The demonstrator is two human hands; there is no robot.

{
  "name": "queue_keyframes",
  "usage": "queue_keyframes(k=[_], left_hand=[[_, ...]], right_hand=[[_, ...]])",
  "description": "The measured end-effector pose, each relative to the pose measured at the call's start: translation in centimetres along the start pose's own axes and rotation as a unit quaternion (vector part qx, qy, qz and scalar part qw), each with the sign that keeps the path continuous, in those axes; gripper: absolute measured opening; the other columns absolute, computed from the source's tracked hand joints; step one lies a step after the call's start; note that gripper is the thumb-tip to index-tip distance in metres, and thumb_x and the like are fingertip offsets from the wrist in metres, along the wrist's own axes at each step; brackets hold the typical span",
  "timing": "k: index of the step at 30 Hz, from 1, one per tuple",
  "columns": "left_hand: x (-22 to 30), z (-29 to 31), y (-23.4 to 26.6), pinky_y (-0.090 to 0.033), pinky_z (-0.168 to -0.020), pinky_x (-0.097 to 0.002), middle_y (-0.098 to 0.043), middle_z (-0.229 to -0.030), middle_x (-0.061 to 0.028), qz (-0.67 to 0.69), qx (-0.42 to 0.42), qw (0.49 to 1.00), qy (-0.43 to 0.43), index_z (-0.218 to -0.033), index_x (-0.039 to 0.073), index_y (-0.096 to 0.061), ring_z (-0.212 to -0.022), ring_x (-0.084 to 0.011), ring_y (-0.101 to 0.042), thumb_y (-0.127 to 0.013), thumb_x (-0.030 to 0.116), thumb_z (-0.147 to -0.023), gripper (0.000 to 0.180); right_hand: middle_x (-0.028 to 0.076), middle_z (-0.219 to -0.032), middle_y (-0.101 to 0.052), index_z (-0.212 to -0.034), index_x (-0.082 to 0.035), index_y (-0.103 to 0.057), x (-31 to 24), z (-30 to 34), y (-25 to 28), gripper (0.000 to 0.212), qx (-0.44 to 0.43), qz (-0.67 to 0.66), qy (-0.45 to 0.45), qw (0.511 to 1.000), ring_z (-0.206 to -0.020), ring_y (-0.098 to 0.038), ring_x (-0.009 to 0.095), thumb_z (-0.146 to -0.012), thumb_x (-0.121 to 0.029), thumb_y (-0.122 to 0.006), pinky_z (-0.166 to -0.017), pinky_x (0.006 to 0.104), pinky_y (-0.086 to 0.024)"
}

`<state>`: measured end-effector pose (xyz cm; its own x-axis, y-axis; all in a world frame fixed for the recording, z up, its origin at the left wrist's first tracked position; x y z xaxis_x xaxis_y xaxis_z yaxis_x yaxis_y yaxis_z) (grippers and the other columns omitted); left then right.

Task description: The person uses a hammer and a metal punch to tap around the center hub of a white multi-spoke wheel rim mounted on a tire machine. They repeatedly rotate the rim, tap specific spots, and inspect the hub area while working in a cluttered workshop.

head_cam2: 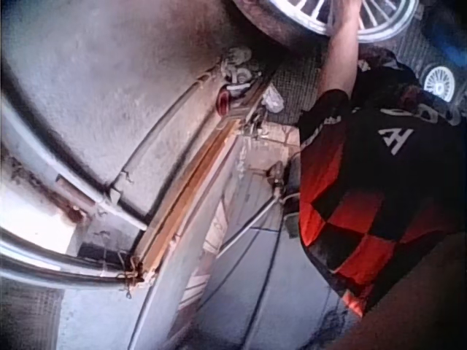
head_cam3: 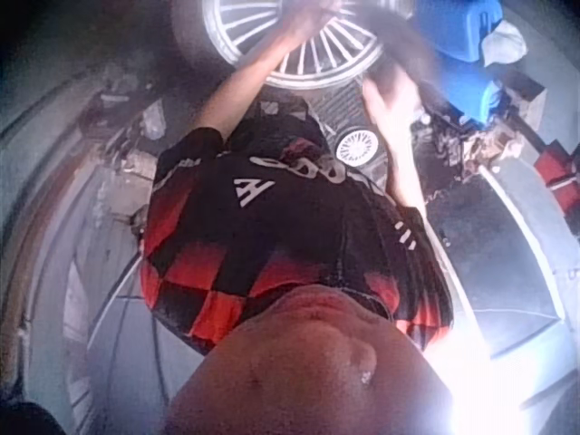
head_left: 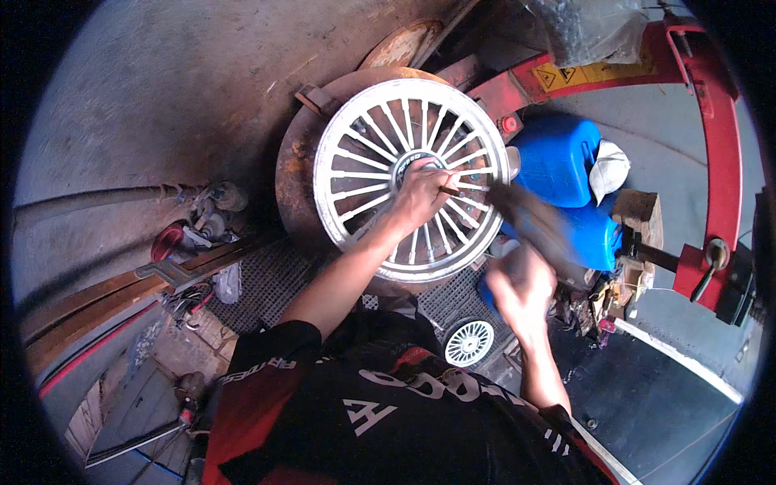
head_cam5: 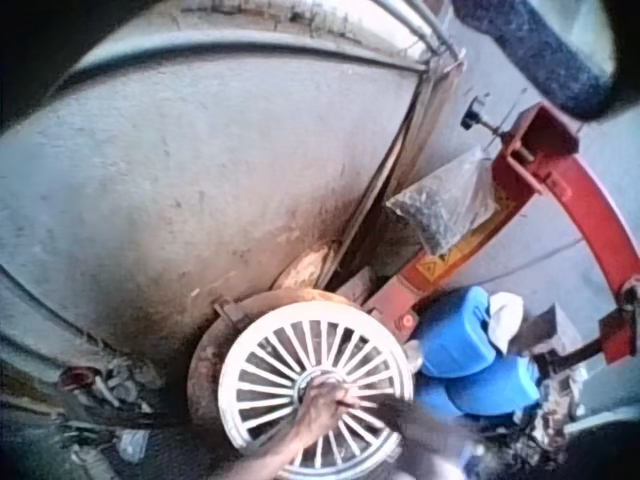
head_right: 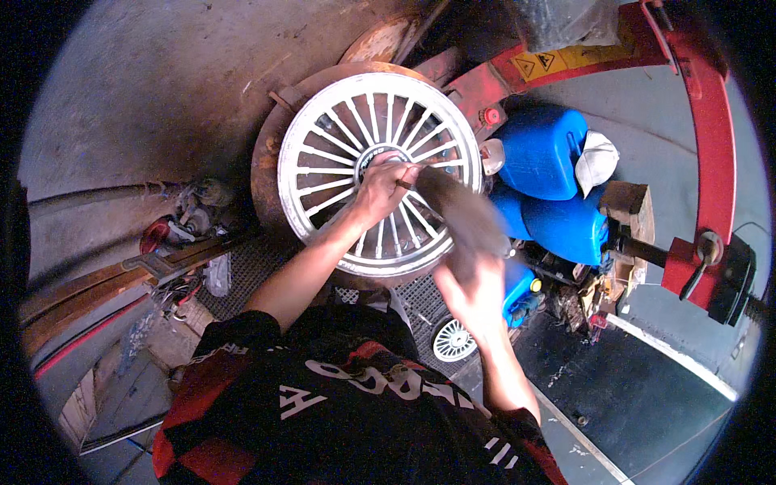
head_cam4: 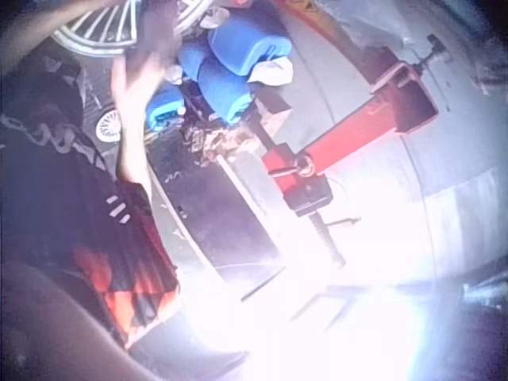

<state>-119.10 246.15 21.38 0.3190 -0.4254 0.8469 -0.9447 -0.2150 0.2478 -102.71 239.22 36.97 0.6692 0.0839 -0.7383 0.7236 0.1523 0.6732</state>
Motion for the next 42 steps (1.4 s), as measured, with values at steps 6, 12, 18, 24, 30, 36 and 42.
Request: queue_keyframes(k=[6, 12, 18, 24, 30, 36, 42], left_hand=[[-1.0, 1.4, -0.1, -0.039, -0.102, -0.0425, -0.074, -0.086, -0.0033, 0.012, -0.029, 1.0, -0.005, -0.095, 0.005, -0.068, -0.094, -0.0209, -0.07, -0.057, -0.005, -0.079, 0.022], [-0.5, 0.7, 0.1, -0.043, -0.099, -0.0453, -0.073, -0.089, -0.0093, -0.01, -0.036, 0.999, -0.004, -0.095, 0.006, -0.071, -0.087, -0.0261, -0.069, -0.061, 0.0, -0.079, 0.019], [-0.1, -0.6, -0.1, -0.04, -0.099, -0.0431, -0.071, -0.083, -0.0068, 0.014, -0.037, 0.999, -0.005, -0.085, 0.006, -0.067, -0.081, -0.0246, -0.069, -0.062, 0.004, -0.084, 0.005], [-0.5, -0.6, 0.4, -0.039, -0.102, -0.0438, -0.073, -0.083, -0.0025, 0.009, -0.059, 0.997, 0.048, -0.096, 0.005, -0.068, -0.089, -0.0213, -0.07, -0.056, 0.005, -0.088, 0.014], [0.5, -0.8, 0.6, -0.043, -0.101, -0.0417, -0.073, -0.085, -0.0107, -0.002, -0.028, 1.0, 0.013, -0.104, 0.003, -0.07, -0.085, -0.0229, -0.07, -0.054, 0.018, -0.096, 0.023], [0.4, -0.1, 1.2, -0.044, -0.095, -0.042, -0.071, -0.088, -0.0107, -0.006, 0.002, 1.0, -0.001, -0.087, 0.004, -0.069, -0.091, -0.0277, -0.068, -0.059, 0.005, -0.088, 0.01], [0.4, 0.4, 0.0, -0.039, -0.094, -0.0405, -0.072, -0.093, -0.0095, 0.02, -0.025, 0.999, -0.024, -0.08, 0.008, -0.067, -0.088, -0.0255, -0.067, -0.058, 0.012, -0.089, 0.013]], right_hand=[[0.009, -0.077, -0.062, -0.096, 0.003, -0.061, -2.7, 0.3, 2.6, 0.022, 0.01, -0.031, -0.047, 0.998, -0.066, -0.058, 0.016, -0.077, -0.005, -0.067, -0.063, 0.0287, -0.047], [0.008, -0.078, -0.06, -0.102, 0.003, -0.059, 0.1, -0.6, -2.2, 0.032, -0.095, 0.012, -0.061, 0.994, -0.071, -0.051, 0.015, -0.074, -0.009, -0.07, -0.067, 0.0327, -0.045], [0.004, -0.072, -0.063, -0.086, 0.0, -0.063, -1.0, 2.2, 3.2, 0.014, 0.059, -0.132, -0.088, 0.985, -0.064, -0.056, 0.009, -0.079, -0.007, -0.072, -0.062, 0.0259, -0.047], [0.002, -0.067, -0.055, -0.085, 0.0, -0.055, 1.5, 2.9, 3.1, 0.017, 0.066, -0.211, -0.119, 0.968, -0.059, -0.049, 0.009, -0.078, -0.006, -0.069, -0.057, 0.0272, -0.042], [0.014, -0.072, -0.063, -0.093, 0.0, -0.059, -1.4, 1.7, 2.0, 0.024, 0.022, -0.042, 0.122, 0.991, -0.06, -0.063, 0.031, -0.073, -0.008, -0.07, -0.061, 0.0363, -0.052], [0.02, -0.068, -0.061, -0.108, 0.003, -0.055, -1.3, -1.4, -1.8, 0.037, -0.134, 0.049, 0.014, 0.99, -0.054, -0.062, 0.037, -0.076, -0.013, -0.065, -0.054, 0.0401, -0.051], [0.007, -0.071, -0.06, -0.089, 0.003, -0.06, -4.1, 0.6, 1.0, 0.018, -0.011, -0.047, 0.043, 0.998, -0.066, -0.057, 0.013, -0.076, -0.008, -0.065, -0.063, 0.0292, -0.047]])
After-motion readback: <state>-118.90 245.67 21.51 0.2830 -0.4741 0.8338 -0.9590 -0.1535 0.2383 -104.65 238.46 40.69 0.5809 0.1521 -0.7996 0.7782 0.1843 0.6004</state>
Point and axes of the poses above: each hand's wrist, its own z-axis away from the middle knuckle, its own y-axis out of the back of the hand, x = y × z, the point moved 7 cm from there along -z, towards the middle knuckle
